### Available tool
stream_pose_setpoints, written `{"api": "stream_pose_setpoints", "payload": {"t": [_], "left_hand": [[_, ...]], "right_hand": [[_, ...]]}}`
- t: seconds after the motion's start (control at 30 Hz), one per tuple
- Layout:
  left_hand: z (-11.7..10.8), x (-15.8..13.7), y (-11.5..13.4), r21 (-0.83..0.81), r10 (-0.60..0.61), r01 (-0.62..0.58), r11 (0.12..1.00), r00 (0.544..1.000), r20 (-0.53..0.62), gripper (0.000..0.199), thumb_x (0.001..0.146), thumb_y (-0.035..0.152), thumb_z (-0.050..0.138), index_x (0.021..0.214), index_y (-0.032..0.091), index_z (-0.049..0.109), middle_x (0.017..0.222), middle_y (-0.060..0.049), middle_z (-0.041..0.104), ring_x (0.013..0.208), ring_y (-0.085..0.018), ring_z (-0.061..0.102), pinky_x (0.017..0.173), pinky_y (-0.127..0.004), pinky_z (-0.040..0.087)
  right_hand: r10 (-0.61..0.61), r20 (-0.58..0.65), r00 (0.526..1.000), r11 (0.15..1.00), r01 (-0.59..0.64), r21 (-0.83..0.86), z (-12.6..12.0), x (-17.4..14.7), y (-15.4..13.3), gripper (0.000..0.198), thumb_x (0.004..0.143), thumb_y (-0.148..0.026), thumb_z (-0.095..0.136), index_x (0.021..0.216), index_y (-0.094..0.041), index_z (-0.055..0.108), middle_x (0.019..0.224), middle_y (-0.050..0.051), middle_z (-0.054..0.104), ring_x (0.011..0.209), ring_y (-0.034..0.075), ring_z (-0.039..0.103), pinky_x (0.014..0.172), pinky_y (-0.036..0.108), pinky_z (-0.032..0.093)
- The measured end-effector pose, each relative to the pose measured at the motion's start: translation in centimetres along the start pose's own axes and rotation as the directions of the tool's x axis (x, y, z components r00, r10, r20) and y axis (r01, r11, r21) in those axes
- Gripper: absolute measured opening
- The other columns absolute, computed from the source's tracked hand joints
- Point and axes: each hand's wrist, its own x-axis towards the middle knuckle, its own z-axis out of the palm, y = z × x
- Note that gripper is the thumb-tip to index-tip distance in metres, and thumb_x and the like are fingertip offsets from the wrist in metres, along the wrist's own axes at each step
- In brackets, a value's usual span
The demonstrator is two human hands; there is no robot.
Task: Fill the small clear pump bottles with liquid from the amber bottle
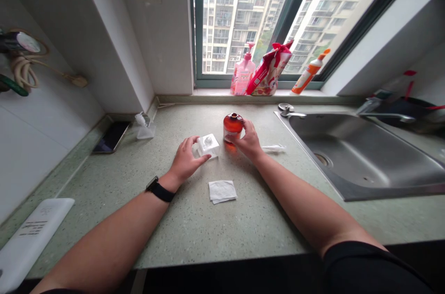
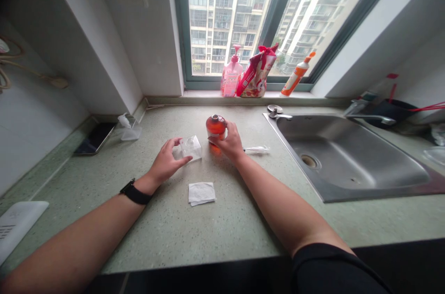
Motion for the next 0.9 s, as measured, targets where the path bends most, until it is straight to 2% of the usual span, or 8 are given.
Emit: {"api": "stream_pose_setpoints", "payload": {"t": [0.2, 0.4, 0.6, 0.73, 0.9], "left_hand": [[0.0, 0.0, 0.0, -0.003, -0.010, 0.010, 1.000, 1.000, 0.007, 0.066, 0.081, 0.037, 0.092, 0.137, 0.023, 0.060, 0.135, -0.012, 0.068, 0.127, -0.033, 0.068, 0.114, -0.050, 0.053], [-0.1, -0.1, 0.1, 0.002, -0.002, 0.002, 1.000, 1.000, 0.005, 0.066, 0.081, 0.038, 0.091, 0.137, 0.023, 0.059, 0.135, -0.013, 0.067, 0.129, -0.033, 0.067, 0.116, -0.051, 0.052], [-0.2, -0.1, 0.2, 0.004, 0.008, -0.008, 1.000, 1.000, 0.005, 0.069, 0.080, 0.042, 0.093, 0.137, 0.022, 0.059, 0.132, -0.012, 0.068, 0.130, -0.033, 0.067, 0.116, -0.051, 0.051], [-0.1, -0.1, 0.2, 0.017, 0.002, -0.002, 1.000, 1.000, 0.010, 0.068, 0.080, 0.036, 0.091, 0.138, 0.021, 0.058, 0.134, -0.013, 0.068, 0.129, -0.033, 0.067, 0.116, -0.052, 0.052], [-0.1, 0.0, 0.3, 0.016, 0.004, -0.004, 1.000, 1.000, 0.003, 0.066, 0.080, 0.034, 0.091, 0.136, 0.021, 0.060, 0.134, -0.013, 0.069, 0.127, -0.033, 0.068, 0.114, -0.051, 0.053]], "right_hand": [[0.045, 0.033, 0.998, 0.998, -0.046, 0.034, 0.1, -0.1, 0.5, 0.077, 0.076, -0.058, 0.084, 0.140, -0.025, 0.058, 0.134, 0.014, 0.071, 0.125, 0.036, 0.066, 0.109, 0.054, 0.054], [0.096, 0.078, 0.992, 0.995, -0.097, 0.004, -0.5, 0.2, 1.4, 0.078, 0.077, -0.058, 0.082, 0.143, -0.025, 0.057, 0.132, 0.014, 0.074, 0.117, 0.037, 0.071, 0.102, 0.054, 0.057], [0.078, 0.163, 0.984, 0.997, -0.080, 0.006, -1.3, 0.9, 1.8, 0.075, 0.078, -0.053, 0.081, 0.145, -0.026, 0.059, 0.129, 0.012, 0.077, 0.116, 0.036, 0.073, 0.106, 0.055, 0.056], [0.054, 0.144, 0.988, 0.999, -0.054, -0.001, -1.3, 0.9, 1.1, 0.078, 0.076, -0.052, 0.084, 0.145, -0.024, 0.060, 0.132, 0.013, 0.076, 0.115, 0.036, 0.073, 0.106, 0.056, 0.057], [-0.053, 0.111, 0.992, 0.999, 0.053, -0.004, -0.9, 0.5, 0.3, 0.076, 0.076, -0.056, 0.088, 0.141, -0.024, 0.064, 0.134, 0.014, 0.075, 0.121, 0.037, 0.071, 0.110, 0.057, 0.055]]}}
